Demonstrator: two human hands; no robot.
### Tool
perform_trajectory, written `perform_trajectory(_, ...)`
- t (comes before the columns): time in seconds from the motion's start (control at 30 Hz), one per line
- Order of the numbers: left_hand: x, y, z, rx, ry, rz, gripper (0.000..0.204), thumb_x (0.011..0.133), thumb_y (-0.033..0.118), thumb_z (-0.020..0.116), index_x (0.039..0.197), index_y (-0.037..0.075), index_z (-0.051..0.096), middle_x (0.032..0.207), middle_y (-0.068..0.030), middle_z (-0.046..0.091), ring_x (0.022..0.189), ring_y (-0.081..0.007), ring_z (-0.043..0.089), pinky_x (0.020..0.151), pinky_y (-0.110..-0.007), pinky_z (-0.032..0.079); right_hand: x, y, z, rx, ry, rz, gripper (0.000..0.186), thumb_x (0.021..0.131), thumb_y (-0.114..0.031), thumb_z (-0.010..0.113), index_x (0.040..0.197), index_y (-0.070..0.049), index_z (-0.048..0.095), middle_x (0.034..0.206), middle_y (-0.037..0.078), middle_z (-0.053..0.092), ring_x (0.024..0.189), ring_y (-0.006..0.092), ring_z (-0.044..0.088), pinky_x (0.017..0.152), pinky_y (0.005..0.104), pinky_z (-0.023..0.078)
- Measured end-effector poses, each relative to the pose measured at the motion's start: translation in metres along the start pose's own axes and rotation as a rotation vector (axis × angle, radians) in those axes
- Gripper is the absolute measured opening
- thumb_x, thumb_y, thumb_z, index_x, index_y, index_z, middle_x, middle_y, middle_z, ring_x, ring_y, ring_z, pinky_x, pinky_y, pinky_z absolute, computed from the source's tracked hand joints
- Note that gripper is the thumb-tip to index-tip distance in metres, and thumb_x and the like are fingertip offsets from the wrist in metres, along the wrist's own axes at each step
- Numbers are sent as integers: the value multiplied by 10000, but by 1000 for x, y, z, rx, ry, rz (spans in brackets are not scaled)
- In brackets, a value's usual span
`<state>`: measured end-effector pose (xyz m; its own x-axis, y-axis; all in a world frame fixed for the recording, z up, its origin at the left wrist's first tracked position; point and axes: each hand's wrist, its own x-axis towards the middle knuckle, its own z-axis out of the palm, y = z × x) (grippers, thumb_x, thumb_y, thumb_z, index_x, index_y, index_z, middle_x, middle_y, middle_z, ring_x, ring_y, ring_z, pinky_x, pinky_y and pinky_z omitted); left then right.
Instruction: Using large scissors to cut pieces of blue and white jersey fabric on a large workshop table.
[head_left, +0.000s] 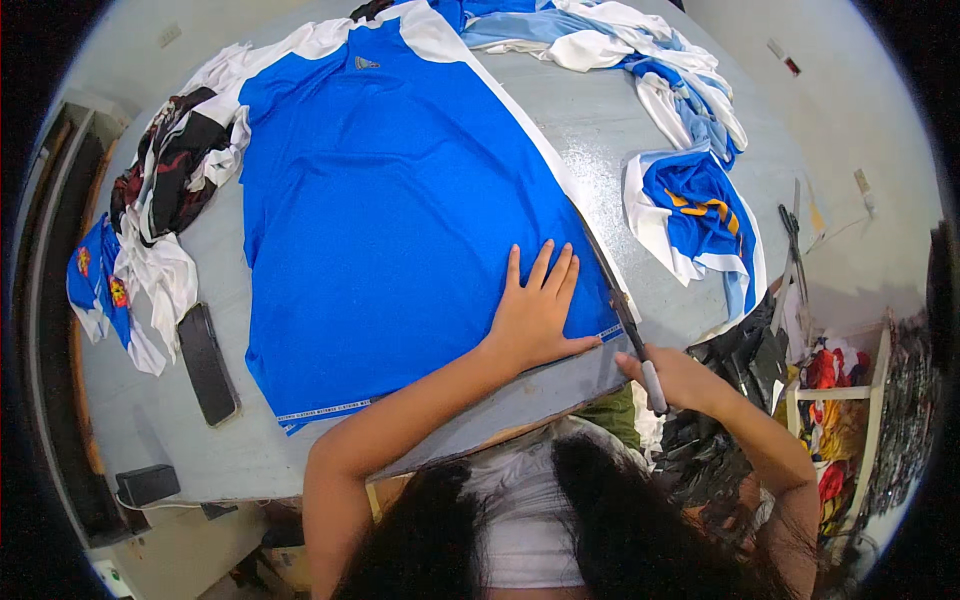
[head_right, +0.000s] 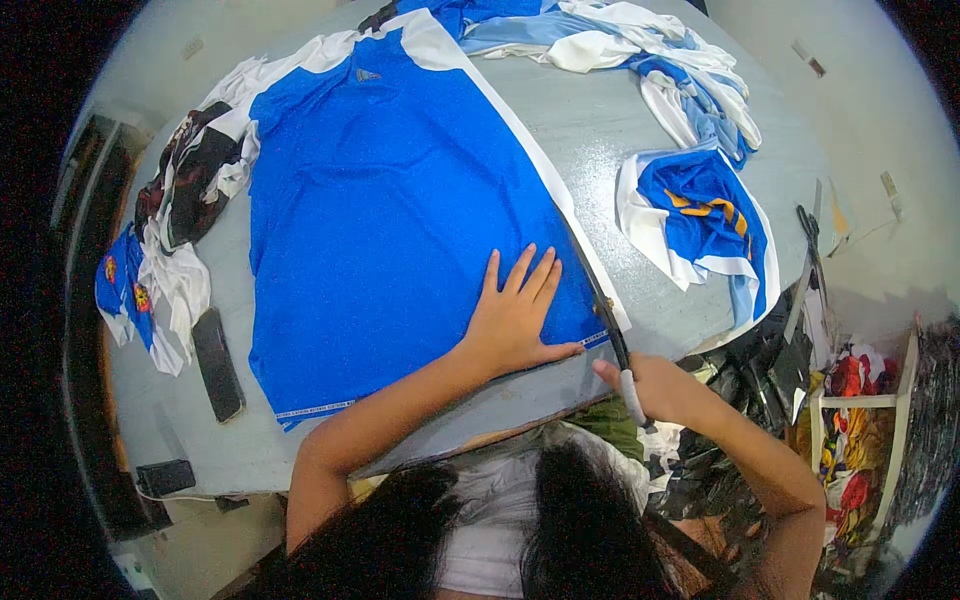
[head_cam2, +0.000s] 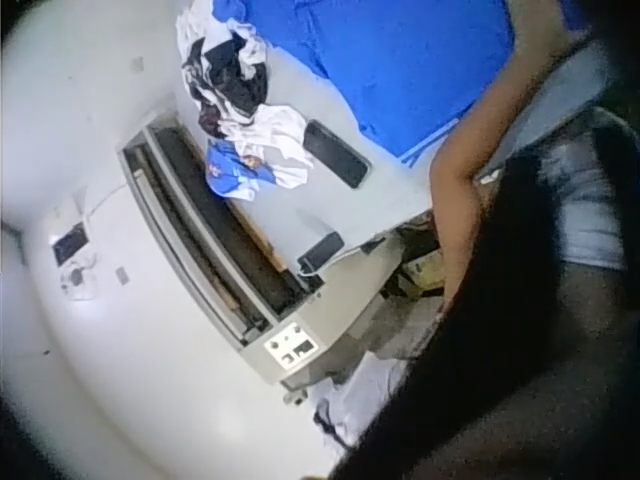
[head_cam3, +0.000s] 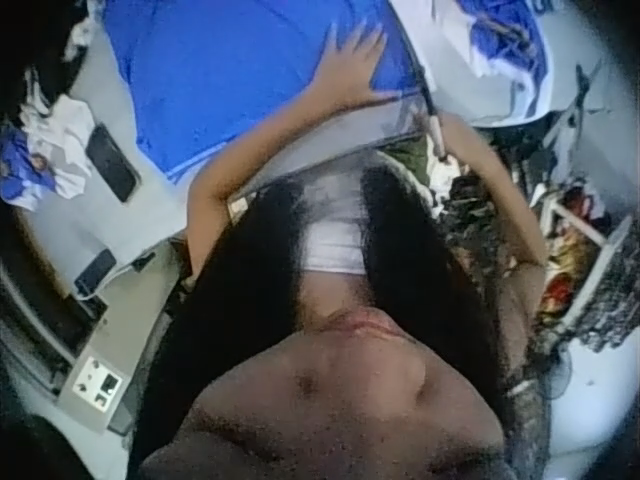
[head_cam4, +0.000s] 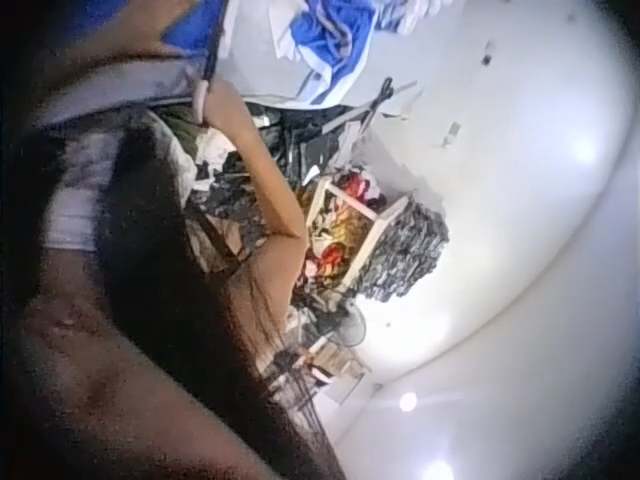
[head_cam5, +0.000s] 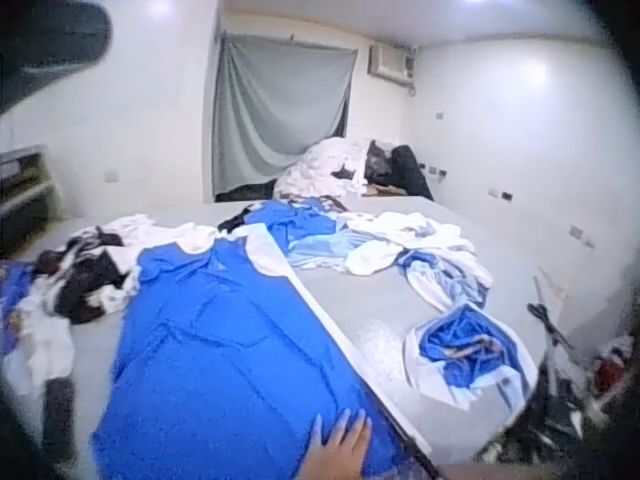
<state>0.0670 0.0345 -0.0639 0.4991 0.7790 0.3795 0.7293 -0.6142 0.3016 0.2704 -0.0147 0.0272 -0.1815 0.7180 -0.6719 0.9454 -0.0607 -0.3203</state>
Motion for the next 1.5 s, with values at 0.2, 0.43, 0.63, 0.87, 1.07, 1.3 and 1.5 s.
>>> perform_trajectory(0.2,0,1,-2,2,13,5,957,677,691,530,1268,-54,415,1370,-188,350,1293,-343,275,1020,-612,132,2,1,-8,79,8,-62,611,901,-539,382,770,33,554,575,123,567,506,223,573,514,339,454)
perform_trajectory(0.43,3,-2,0,6,23,11,946,685,686,525,1265,-53,418,1363,-188,358,1287,-343,283,1011,-621,142,23,-9,-27,113,-61,-50,647,908,-537,365,589,2,531,520,111,559,508,218,590,520,337,457)
perform_trajectory(0.63,1,0,-2,-2,27,1,936,685,679,530,1259,-52,424,1365,-186,355,1287,-340,283,1008,-622,145,26,-5,-28,157,-63,-20,684,885,-576,371,707,53,569,603,208,569,646,326,620,611,413,454)
perform_trajectory(0.87,2,0,-1,-4,0,8,956,667,694,533,1264,-46,422,1372,-182,345,1299,-337,259,1012,-621,137,50,-16,-51,63,-121,-82,669,915,-530,338,617,20,575,536,109,589,548,246,632,567,343,489)
perform_trajectory(1.07,2,0,-4,7,-43,-10,987,662,705,528,1294,-41,388,1393,-175,316,1316,-338,229,1020,-621,110,54,-20,-51,20,-77,-146,690,928,-514,301,563,-1,585,506,89,578,508,202,618,533,326,486)
perform_trajectory(1.3,4,1,-4,-18,-83,-15,1001,666,706,521,1314,-38,356,1407,-177,290,1325,-344,205,1019,-629,91,82,-27,-70,-63,-130,-324,665,950,-454,272,576,1,579,533,117,589,508,241,610,531,382,474)
perform_trajectory(1.5,3,1,-4,-14,-89,-28,1006,668,702,520,1327,-36,338,1407,-181,287,1324,-342,204,1021,-627,89,94,-13,-66,-113,-47,-300,533,937,-433,334,777,3,595,531,133,569,497,277,590,517,385,465)
